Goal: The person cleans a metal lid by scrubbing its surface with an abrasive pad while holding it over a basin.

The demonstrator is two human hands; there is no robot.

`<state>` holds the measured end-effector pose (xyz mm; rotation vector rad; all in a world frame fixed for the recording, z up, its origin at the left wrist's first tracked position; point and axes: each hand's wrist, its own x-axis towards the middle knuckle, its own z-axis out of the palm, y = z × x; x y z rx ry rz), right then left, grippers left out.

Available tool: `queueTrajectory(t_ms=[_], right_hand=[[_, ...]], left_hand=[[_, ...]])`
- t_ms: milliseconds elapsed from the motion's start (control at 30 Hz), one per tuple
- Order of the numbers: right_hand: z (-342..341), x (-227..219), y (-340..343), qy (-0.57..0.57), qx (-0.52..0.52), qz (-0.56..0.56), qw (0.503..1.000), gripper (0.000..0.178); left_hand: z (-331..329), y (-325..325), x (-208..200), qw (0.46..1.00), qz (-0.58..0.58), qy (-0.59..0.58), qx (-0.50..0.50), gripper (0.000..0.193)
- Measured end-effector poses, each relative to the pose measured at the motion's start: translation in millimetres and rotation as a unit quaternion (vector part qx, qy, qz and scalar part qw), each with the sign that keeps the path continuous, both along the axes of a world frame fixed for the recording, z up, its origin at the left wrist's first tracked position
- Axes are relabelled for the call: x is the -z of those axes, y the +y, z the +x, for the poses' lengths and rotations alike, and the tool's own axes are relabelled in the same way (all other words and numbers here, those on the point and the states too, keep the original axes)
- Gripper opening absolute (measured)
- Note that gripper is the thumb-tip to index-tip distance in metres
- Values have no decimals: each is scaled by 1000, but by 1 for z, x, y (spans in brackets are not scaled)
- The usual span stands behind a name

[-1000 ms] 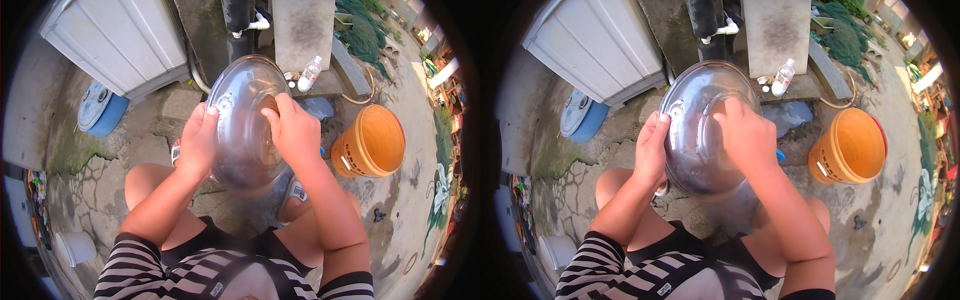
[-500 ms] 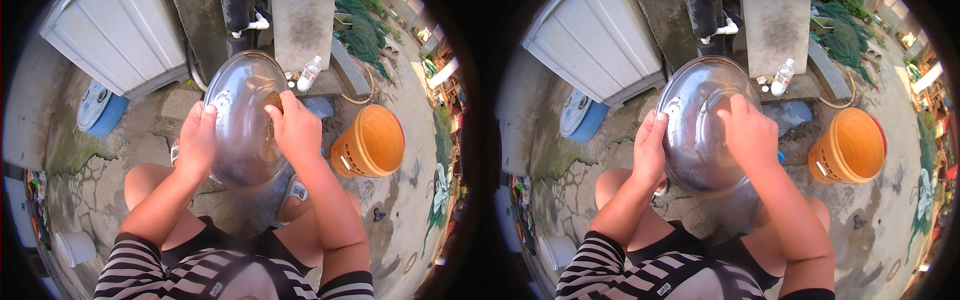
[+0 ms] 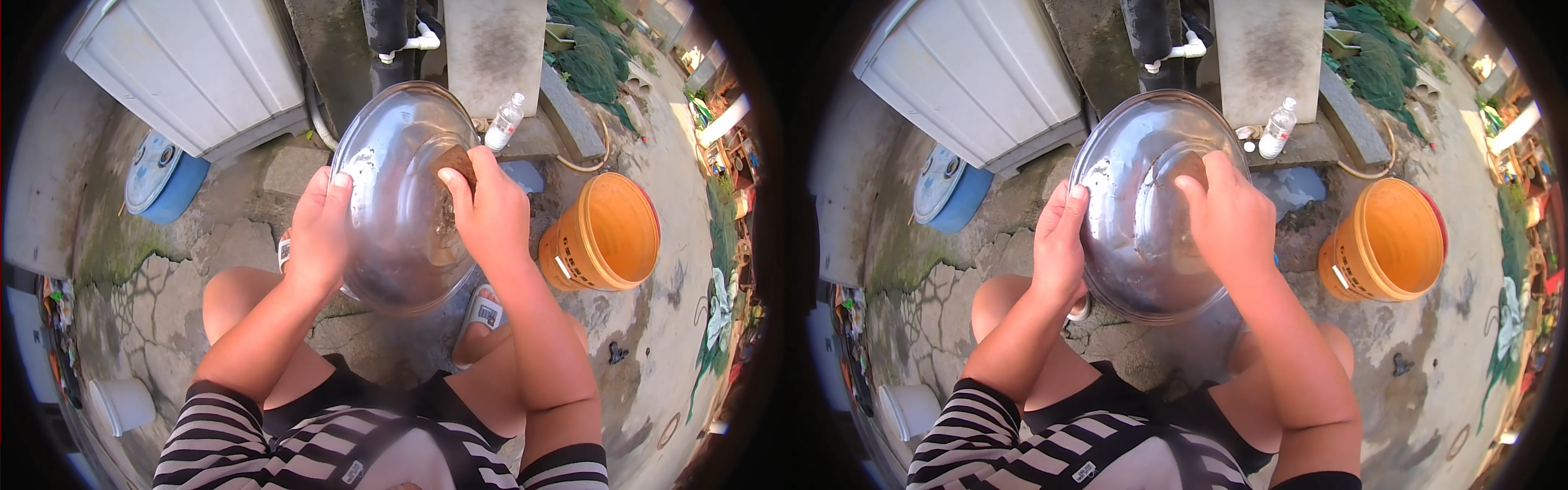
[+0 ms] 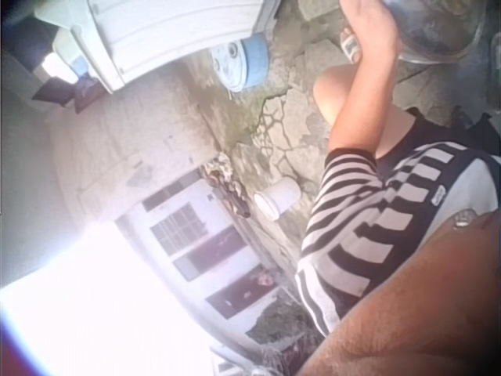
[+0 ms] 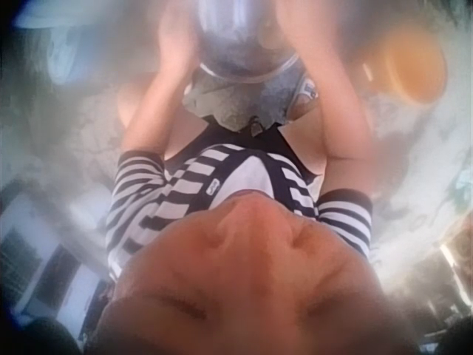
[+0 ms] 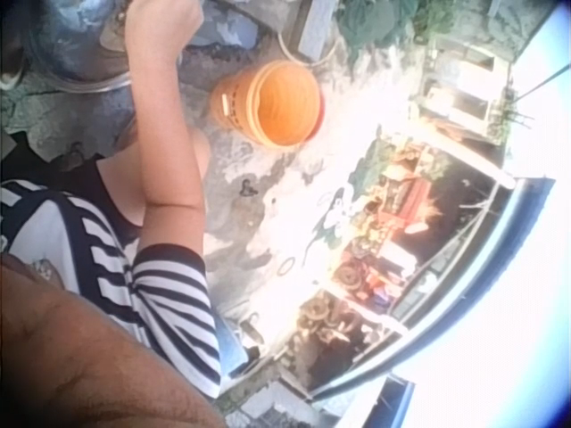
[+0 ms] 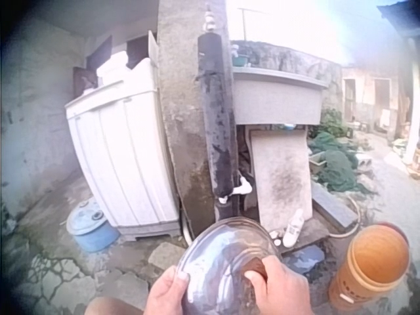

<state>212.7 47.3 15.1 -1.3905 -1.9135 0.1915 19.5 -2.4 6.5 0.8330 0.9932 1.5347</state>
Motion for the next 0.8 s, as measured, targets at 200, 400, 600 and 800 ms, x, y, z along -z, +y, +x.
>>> queueTrajectory(t_ms=[200,400,600,800], right_hand=[[2,-1,3,-9,-17,-6,1000,29],[5,-4,2,-39,-45,-10,998,29],[5,-4,4,-42,-58,-25,997,28],[4,-3,4,-49,-50,-33,997,31]], left_hand=[[4,-2,-3,1000,-2,-5,14,23],[3,-1,-4,1000,-2,11,27,23],[0,-2,-5,999,4,9,35,24],[2,-1,-8,1000,-6,19,22,23]])
